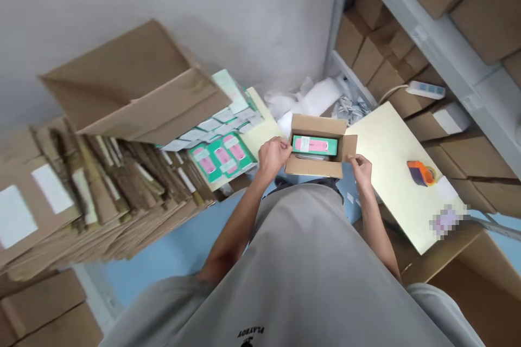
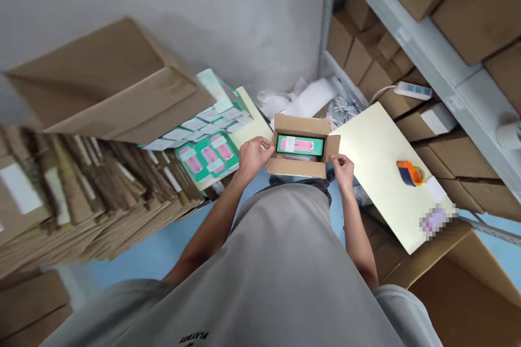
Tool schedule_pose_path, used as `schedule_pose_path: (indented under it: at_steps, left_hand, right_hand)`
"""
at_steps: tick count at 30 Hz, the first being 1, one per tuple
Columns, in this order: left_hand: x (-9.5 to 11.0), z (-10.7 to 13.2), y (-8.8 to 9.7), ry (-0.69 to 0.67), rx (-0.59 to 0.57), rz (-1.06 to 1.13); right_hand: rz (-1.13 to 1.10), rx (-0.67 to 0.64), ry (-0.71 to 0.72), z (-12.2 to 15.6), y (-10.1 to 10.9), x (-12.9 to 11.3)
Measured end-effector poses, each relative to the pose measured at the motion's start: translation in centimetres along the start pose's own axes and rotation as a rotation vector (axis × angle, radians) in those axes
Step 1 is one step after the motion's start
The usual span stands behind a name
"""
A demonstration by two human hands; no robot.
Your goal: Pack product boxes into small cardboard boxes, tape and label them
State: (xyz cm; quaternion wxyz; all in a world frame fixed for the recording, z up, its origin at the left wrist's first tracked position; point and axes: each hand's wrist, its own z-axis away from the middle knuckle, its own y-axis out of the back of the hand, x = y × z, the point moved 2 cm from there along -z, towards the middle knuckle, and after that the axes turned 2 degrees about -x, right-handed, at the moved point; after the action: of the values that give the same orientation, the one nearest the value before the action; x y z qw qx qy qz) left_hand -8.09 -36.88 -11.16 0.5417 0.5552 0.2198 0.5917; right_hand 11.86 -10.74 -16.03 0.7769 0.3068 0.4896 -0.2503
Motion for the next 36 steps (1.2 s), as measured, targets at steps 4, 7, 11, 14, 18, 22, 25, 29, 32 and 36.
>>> schedule_pose_path:
  at_steps: [4, 7, 11, 14, 18, 22, 25, 29, 32, 36]
  left_hand:
    - [-9.2, 3.3, 4.8, 0.148, 0.129, 0.045]
    - [-15.3, 5.7, 7.4, 0.277, 0.184, 0.073]
    - [-22.1, 8.6, 9.8, 0.432, 0.235, 0.122]
    - [-25.9, 9.8, 10.8, 0.529, 0.285, 0.16]
    - [-28.8, 9.8, 11.5, 0.588, 0.316, 0.184]
    - [-30.2, 8.7, 11.3, 0.61, 0.298, 0.194]
    - [-31.2, 8.1, 10.3, 0.613, 0.253, 0.215]
    - [-32.1, 8.0, 9.3, 0.638, 0.235, 0.268]
    - [-31.9, 7.9, 10.4, 0.596, 0.366, 0.304]
    - [-30.7, 6.9, 14.6, 0.398, 0.765, 0.352]
  right_hand:
    - [0.026, -0.142, 0.1, 1.2, -9.6, -2.3]
    - [0.049, -0.23, 0.146, 2.6, -16.3, -3.8]
    - [0.088, -0.388, 0.181, 4.8, -23.9, -5.7]
    - [0.142, -0.506, 0.196, 6.0, -28.6, -6.6]
    - [0.177, -0.557, 0.195, 6.4, -33.1, -7.2]
    - [0.205, -0.578, 0.181, 5.8, -35.5, -7.2]
    - [0.266, -0.612, 0.166, 5.2, -36.4, -7.1]
    - [0.396, -0.648, 0.21, 4.5, -36.7, -7.9]
    - [0.436, -0.621, 0.353, 4.4, -37.0, -10.9]
    - [0.417, -0.614, 0.661, 5.6, -38.9, -19.0]
